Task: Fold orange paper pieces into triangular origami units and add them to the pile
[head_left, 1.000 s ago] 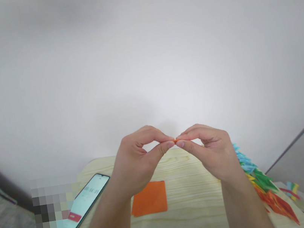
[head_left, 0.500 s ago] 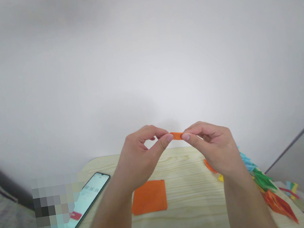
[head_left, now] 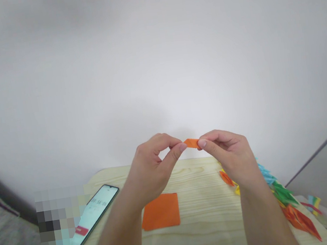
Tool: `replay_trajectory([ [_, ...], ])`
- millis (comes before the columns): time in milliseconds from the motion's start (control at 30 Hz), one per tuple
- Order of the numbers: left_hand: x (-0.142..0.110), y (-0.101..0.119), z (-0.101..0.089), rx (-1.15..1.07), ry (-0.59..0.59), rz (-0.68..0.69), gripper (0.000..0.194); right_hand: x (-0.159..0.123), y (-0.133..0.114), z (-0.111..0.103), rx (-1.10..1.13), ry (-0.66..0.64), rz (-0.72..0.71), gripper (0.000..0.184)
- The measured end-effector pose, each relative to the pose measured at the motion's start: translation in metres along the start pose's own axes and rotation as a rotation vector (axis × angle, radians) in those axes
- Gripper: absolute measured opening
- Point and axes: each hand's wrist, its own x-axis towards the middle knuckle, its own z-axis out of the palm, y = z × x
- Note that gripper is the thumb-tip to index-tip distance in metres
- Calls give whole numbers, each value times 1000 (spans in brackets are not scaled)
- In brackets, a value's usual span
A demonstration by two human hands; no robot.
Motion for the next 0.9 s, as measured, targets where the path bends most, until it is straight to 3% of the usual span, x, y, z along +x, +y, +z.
replay_trajectory([
  [167,-1,1,0,-1,9,38,18,-1,0,0,20,-48,14,21],
  [667,-3,2,1,-165,66,-29,18,-4,-3,3,127,-164,57,21],
  [900,-3,3,3,-189,36,-57,21,-4,-1,4,160,-155,38,20],
])
